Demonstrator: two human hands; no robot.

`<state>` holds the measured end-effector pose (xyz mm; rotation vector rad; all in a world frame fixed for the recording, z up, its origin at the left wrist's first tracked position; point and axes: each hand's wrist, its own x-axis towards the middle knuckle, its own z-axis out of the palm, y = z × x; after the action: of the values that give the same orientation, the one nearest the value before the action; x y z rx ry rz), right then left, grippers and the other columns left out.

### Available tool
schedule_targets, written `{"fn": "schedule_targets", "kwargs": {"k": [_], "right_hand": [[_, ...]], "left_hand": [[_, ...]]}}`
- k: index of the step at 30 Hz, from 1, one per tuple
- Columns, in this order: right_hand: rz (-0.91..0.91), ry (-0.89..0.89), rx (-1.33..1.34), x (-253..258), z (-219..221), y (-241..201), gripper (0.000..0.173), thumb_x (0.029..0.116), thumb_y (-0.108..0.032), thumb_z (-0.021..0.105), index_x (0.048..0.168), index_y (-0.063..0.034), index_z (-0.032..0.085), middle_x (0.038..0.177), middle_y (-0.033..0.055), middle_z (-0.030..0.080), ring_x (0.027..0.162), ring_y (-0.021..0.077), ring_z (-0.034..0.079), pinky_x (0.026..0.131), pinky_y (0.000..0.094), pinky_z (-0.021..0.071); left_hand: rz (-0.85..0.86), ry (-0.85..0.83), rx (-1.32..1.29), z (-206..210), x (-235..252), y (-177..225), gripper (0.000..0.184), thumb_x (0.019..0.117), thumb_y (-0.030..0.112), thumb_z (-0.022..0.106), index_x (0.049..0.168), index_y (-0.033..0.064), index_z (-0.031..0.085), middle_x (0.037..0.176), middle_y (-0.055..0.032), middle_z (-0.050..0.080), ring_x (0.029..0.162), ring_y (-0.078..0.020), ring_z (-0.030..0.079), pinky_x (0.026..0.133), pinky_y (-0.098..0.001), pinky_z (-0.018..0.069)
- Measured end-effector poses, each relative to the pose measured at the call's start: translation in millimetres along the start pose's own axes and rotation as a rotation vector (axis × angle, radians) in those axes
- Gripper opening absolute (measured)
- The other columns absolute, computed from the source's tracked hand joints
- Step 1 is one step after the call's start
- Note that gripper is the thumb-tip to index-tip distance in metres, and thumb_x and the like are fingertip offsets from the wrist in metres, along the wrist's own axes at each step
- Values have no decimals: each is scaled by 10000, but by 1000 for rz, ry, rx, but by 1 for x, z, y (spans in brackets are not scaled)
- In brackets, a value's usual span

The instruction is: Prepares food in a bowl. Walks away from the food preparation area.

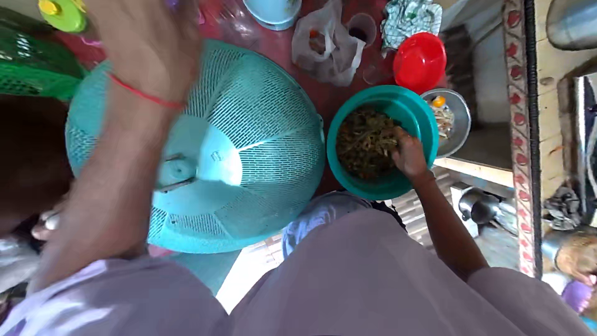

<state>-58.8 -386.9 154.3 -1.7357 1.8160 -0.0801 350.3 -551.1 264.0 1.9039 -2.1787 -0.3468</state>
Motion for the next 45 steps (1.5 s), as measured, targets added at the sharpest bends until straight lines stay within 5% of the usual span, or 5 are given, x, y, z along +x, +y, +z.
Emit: {"fn": "schedule_targets", "kwargs": {"k": [4, 11, 21, 36, 45], "right_hand": [[20, -3, -162, 3, -7, -2, 279, 1010, -134, 634, 1280, -63, 636, 1044, 267, 705, 897, 508, 695, 716, 696, 543], [45, -331, -114, 35, 20, 7, 717, 934, -288, 756, 1557, -114, 447, 1615, 351, 256, 1438, 553, 357, 1119, 683, 380], [-75, -300, -151, 29, -4, 15, 354, 1013, -146, 608, 1347, -34, 642, 1312, 321, 614, 1118, 523, 647, 908, 675, 522], [-162, -463, 59, 102, 2, 14, 982, 846, -515, 813, 1602, -101, 343, 1524, 244, 492, 1387, 436, 496, 1127, 669, 386], [-395, -541, -293, 91, 30, -23, 755, 810, -213, 818, 1507, -217, 530, 1476, 230, 540, 1353, 498, 482, 1044, 725, 390]], "left_hand": [[268, -212, -230, 48, -76, 122, 185, 963, 89, 657, 1059, -48, 734, 1155, -273, 657, 1143, -452, 605, 983, -554, 493], [75, -807, 21, 159, -87, 206, 209, 886, -77, 655, 1092, -92, 688, 1228, -297, 628, 1273, -485, 532, 956, -601, 507], [-114, -757, 98, 189, -91, 217, 223, 927, 58, 654, 1100, -82, 673, 1203, -294, 642, 1195, -492, 589, 897, -637, 513], [-170, 307, -211, 203, -167, 197, 214, 1034, 140, 529, 1078, -8, 679, 1017, -196, 696, 1064, -430, 603, 942, -557, 448], [-245, 531, -272, 229, -157, 197, 127, 974, -2, 557, 950, -46, 674, 891, -202, 681, 961, -410, 622, 959, -505, 440]]}}
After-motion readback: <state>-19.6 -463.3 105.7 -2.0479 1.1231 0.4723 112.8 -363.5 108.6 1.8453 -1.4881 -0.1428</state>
